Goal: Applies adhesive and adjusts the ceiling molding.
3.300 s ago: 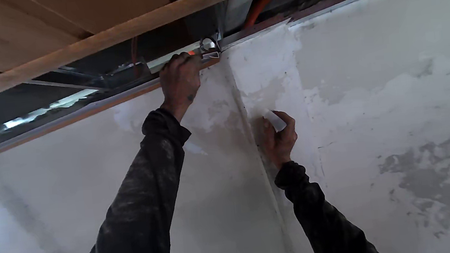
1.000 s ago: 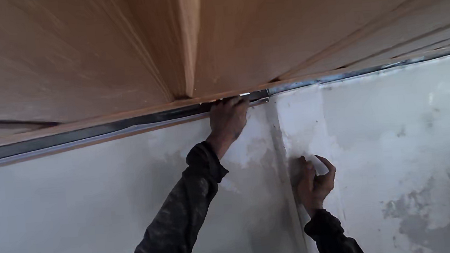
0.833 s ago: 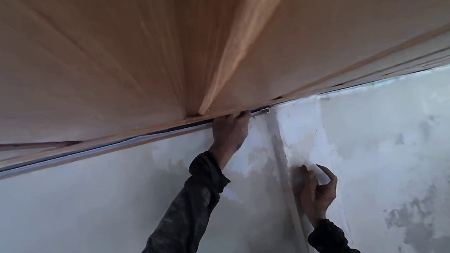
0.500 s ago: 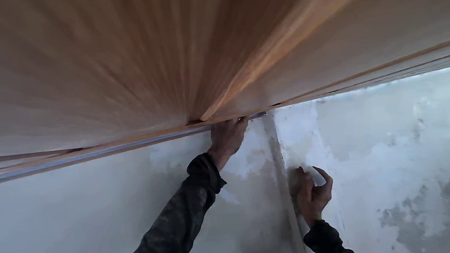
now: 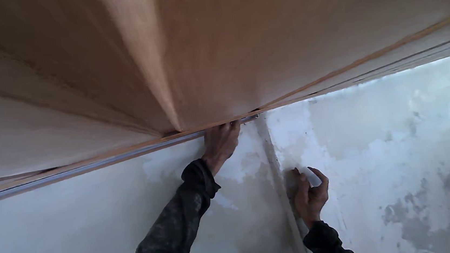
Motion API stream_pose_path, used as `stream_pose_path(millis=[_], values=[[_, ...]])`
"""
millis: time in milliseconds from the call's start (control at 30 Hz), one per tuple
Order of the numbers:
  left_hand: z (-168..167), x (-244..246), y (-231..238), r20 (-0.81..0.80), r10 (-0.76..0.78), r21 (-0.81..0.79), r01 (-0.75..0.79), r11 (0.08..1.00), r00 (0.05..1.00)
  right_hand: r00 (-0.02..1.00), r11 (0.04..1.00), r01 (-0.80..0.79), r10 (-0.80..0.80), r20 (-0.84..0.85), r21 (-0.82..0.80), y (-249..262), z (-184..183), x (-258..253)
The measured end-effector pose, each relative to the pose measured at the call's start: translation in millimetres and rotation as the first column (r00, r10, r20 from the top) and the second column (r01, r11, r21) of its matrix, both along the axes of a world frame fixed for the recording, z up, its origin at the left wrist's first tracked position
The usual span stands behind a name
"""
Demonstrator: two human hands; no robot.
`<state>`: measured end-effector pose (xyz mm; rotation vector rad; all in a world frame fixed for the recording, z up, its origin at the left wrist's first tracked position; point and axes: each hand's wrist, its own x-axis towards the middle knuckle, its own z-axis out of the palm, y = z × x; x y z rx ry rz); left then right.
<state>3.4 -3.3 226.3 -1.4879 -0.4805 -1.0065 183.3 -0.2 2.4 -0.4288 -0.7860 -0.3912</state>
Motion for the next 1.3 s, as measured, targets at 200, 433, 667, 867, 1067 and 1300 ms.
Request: stream_pose_path(millis=[200,433,667,867,1067,1300], values=[[1.9,3.2,-1.0,0.013,0.018,-0.012,-0.018,1.0,1.0,1.0,1.0,-0.009,0.009,0.011,-0.007,-2.0,0.0,0.2],[1.2,6.2,-4.9,-0.022,0.054,-0.045,-0.055,0.998,0.998,1.0,1.0,-0.012,0.012,0.018,-0.01,-3.3,-1.2,2.4],[1.8,6.5,-5.3,-0.022,0.045,0.009,-0.044,0.999,0.999,0.999,0.999,-0.037,0.037,0.023,0.013,-0.6,-2.5,3.8],[3.1,10.4,-17.2,-0.017,0.057,-0.083,-0.058,0.995,0.998,0.999,0.999,-0.039,0.039,0.014,0.016,0.9,-2.5,4.7],[10.0,20.3,-15.7,0.045,0.082,-0.157,-0.074,0.985,0.996,0.999,0.997,-0.038,0.035,0.034,0.061,2.0,-1.9,6.8],[13.0,16.9,-25.2,-0.003,0.099,-0.234,-0.097,0.967,0.995,0.999,0.997,-0.045,0.043,0.033,0.065,3.8,-3.1,7.7]])
